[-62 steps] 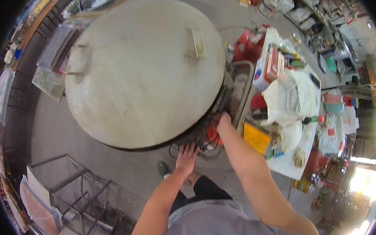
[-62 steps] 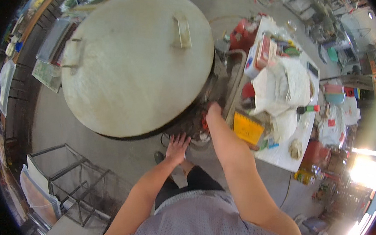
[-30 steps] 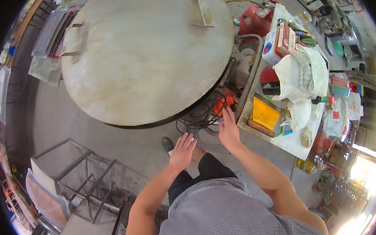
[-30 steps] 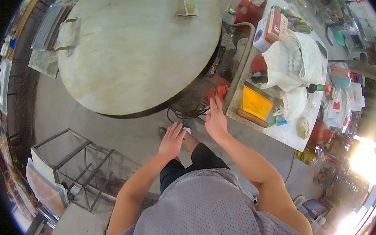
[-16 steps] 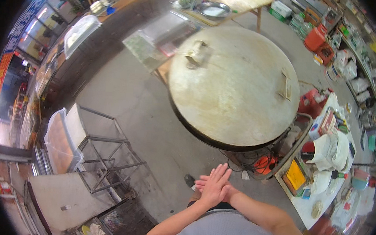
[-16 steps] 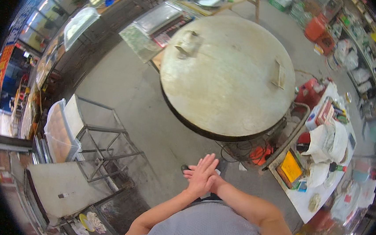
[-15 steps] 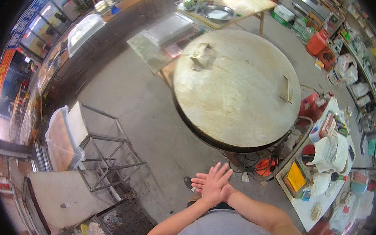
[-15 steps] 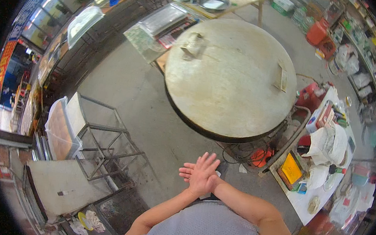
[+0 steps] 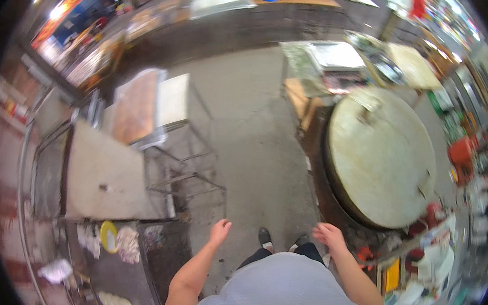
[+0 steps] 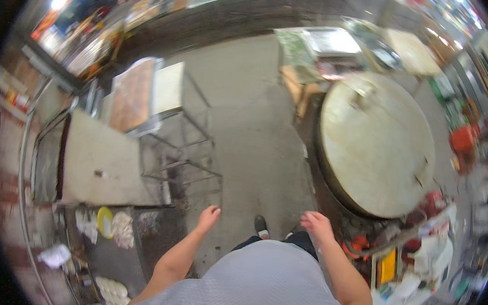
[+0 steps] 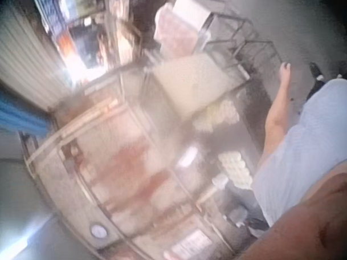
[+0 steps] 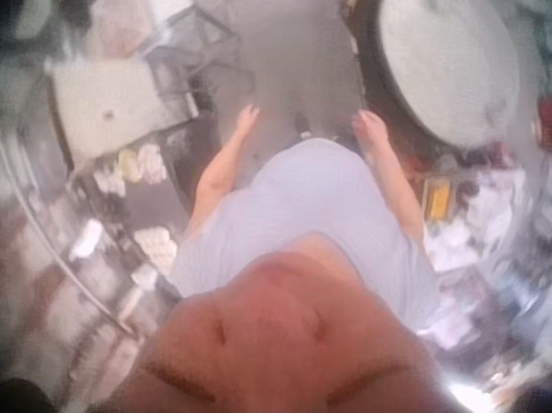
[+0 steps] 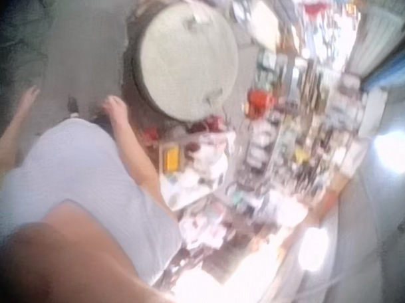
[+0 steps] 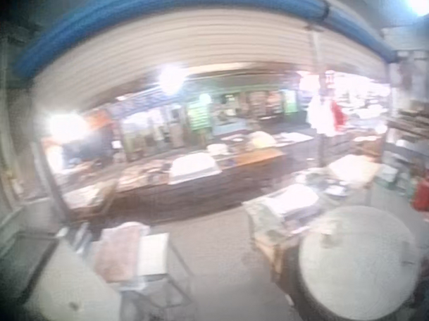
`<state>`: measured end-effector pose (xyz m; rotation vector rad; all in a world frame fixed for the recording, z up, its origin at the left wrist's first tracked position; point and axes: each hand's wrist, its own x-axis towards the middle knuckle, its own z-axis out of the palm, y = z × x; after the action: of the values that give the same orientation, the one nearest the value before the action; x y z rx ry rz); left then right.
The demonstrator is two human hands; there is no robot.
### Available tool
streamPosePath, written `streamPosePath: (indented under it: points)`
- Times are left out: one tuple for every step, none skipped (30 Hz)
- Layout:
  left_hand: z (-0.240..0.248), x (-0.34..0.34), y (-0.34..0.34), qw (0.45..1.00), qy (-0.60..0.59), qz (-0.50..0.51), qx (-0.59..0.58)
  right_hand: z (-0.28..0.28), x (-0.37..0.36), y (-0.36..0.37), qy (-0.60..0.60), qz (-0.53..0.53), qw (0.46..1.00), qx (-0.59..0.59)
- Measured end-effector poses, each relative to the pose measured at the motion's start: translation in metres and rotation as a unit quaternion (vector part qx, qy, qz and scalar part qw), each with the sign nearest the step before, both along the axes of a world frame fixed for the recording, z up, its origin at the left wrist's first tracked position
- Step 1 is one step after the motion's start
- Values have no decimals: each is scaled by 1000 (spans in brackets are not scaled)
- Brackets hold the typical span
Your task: The person retrieves a perforated metal tray and places it on a stainless steel counter. They then repeatedly pick up round dough balls, place them into a clear plastic bag, and set the bag onto the tray. The process continues until several bags of dough are arranged on the tray.
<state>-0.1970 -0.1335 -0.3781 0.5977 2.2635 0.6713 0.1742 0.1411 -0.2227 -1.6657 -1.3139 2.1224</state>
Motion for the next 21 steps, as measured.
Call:
streamPosePath:
  points:
    - [-18,-7,-41,998,-17,63,-3,-10,8,0,13,-26,999,-28]
    - [-43,-11,-90,984,-55,168,-31,-19,8,0,27,-49,997,-60]
    - [-60,-11,-129,958,-98,263,-52,-21,2,0,21,-45,996,-71]
    - [-65,-6,-143,927,-145,341,-49,-19,4,4,8,-52,996,-71]
    - [-67,3,-160,885,-191,421,-46,-20,3,9,-5,-53,996,-74]
    - [-67,9,-175,884,-195,422,-60,-30,-2,14,-25,-16,998,-57]
    - [-67,21,-192,880,-200,423,-76,-50,-9,21,-45,23,998,-41]
    - [-67,49,-206,875,-210,425,-96,-73,-17,29,-59,81,995,-8]
    - [-64,77,-213,858,-243,446,-73,-99,-28,41,-88,146,985,-10]
    - [-58,97,-218,844,-269,461,-50,-126,-43,48,-111,204,973,-13]
    - [-53,111,-219,829,-294,475,-22,-147,-63,51,-132,262,956,-11]
    - [-45,126,-209,821,-301,484,-17,-159,-90,57,-150,375,912,72]
    - [-37,146,-197,813,-311,492,-12,-167,-122,64,-166,478,849,155]
    - [-30,157,-189,805,-322,497,-7,-174,-157,65,-116,526,811,228]
    - [-29,168,-192,801,-309,513,-3,-175,-195,61,-65,568,765,296]
    - [-42,192,-207,795,-292,533,-4,-167,-238,45,-74,598,734,314]
    - [-52,209,-213,791,-275,546,0,-155,-283,30,-85,621,703,336]
    - [-55,221,-208,777,-277,565,31,-144,-322,15,-59,629,673,384]
    - [-52,236,-206,762,-275,583,61,-135,-359,-4,-30,636,642,427]
    - [-47,245,-216,741,-293,600,73,-127,-393,-26,-11,650,619,441]
    - [-44,257,-226,718,-309,618,86,-120,-425,-52,8,664,594,453]
